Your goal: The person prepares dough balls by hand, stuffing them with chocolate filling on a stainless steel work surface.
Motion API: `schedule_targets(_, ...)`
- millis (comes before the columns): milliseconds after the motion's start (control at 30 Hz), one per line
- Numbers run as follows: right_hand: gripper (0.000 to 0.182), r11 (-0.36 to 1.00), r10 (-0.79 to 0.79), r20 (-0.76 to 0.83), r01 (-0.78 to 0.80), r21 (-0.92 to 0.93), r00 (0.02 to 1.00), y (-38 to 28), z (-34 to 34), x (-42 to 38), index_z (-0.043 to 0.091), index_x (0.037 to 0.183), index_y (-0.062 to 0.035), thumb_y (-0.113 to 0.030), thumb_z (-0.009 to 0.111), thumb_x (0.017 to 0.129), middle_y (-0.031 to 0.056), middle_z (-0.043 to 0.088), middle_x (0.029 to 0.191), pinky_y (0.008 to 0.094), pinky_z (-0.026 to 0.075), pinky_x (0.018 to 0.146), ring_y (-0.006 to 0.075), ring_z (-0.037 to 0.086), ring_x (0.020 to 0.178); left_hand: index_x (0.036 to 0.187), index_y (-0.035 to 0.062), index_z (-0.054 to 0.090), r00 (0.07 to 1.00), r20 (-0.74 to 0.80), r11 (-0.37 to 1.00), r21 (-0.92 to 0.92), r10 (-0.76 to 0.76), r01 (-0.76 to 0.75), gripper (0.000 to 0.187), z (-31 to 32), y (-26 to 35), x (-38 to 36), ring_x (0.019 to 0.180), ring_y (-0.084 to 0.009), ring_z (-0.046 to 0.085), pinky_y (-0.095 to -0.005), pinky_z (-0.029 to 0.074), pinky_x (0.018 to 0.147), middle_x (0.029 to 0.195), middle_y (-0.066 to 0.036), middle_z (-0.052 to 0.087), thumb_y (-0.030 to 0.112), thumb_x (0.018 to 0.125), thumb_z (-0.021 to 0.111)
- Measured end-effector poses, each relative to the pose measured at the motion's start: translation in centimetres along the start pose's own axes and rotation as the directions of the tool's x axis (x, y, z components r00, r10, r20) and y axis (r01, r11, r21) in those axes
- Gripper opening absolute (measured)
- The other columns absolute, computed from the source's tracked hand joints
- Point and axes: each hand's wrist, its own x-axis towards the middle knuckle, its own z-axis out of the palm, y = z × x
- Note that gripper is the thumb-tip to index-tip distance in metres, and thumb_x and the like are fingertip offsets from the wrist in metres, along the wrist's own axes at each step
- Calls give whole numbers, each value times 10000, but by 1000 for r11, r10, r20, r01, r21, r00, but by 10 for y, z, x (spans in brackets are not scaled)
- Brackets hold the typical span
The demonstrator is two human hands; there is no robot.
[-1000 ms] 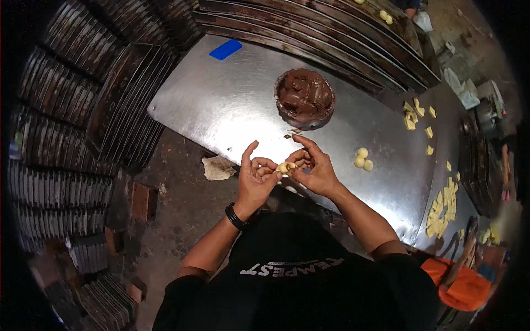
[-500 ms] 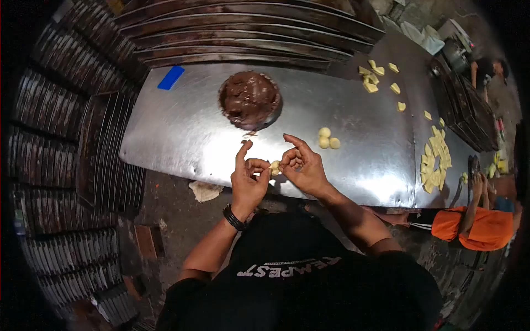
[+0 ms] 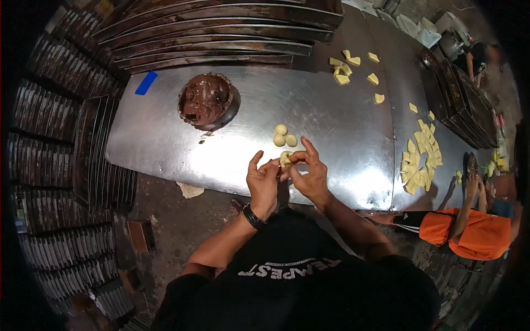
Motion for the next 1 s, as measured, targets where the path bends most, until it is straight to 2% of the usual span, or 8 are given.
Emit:
schedule_targets(167,550,905,-211,-48,176,-388,976,37,-48,-20,469,1256,60,109,622,730,99,658,870,298,537,744,212,659,775,1383,64,277,942,120,950,30,-313,312,533,-1,3,-17,965,-211,622,-342,545,786,1142,-165,582,67,922,545)
schedule_targets(267,607,810,-283,235,363,-461,930,70,-83,-66,414,1311,-8,22,632,745,88,659,902,367,510,756,263,638,756,1370,70,273,968,77,971,-15,-237,239,533,-30,9,-15,984,-228,617,-355,531,817,1150,-159,580,76,917,555)
schedule_targets(467,649,908,420,316,-391,-154,851,33,-111,-19,320,1389,-46,-66,576,793,81,654,827,327,466,714,214,631,747,1372,71,281,995,-24,993,74,-95,97,555,-67,36,-6,999,-251,623,-354,511,821,1170,-164,575,199,922,579)
schedule_targets(533,657,956,291,43,-289,-48,956,54,-88,-8,272,1396,-8,21,500,780,38,543,736,263,425,667,99,497,634,1373,64,283,996,-4,991,95,-93,93,558,-78,41,-2,991,-249,626,-355,510,820,1167,-160,578,204,923,582)
schedule_targets(700,744,828,158,139,-54,-557,978,80,-30,-23,329,1374,5,47,530,659,123,550,734,409,461,669,307,553,699,1379,25,265,988,48,982,132,-145,137,606,-99,73,9,999,-232,585,-339,478,822,1192,-173,535,187,895,592)
schedule_targets(833,717,765,390,230,-175,-620,892,88,-74,-62,357,1355,20,1,573,672,140,548,766,445,425,760,328,536,796,1368,33,289,995,-42,982,165,-85,91,572,-138,107,12,982,-210,579,-344,473,825,1186,-160,545,197,899,573)
schedule_targets(867,676,716,49,-51,-70,-694,998,75,-66,-35,355,1356,21,-7,565,715,149,544,772,450,420,764,322,527,791,1366,35,292,996,-64,982,172,-68,78,567,-146,111,13,982,-208,577,-347,471,827,1186,-158,547,201,899,568)
schedule_targets(1000,660,824,288,-281,-387,-413,915,95,-39,-22,329,1367,27,-33,562,752,131,557,803,441,410,772,312,513,814,1376,49,284,993,-11,975,191,-115,115,586,-135,101,18,991,-220,568,-356,461,837,1190,-155,547,222,896,572)
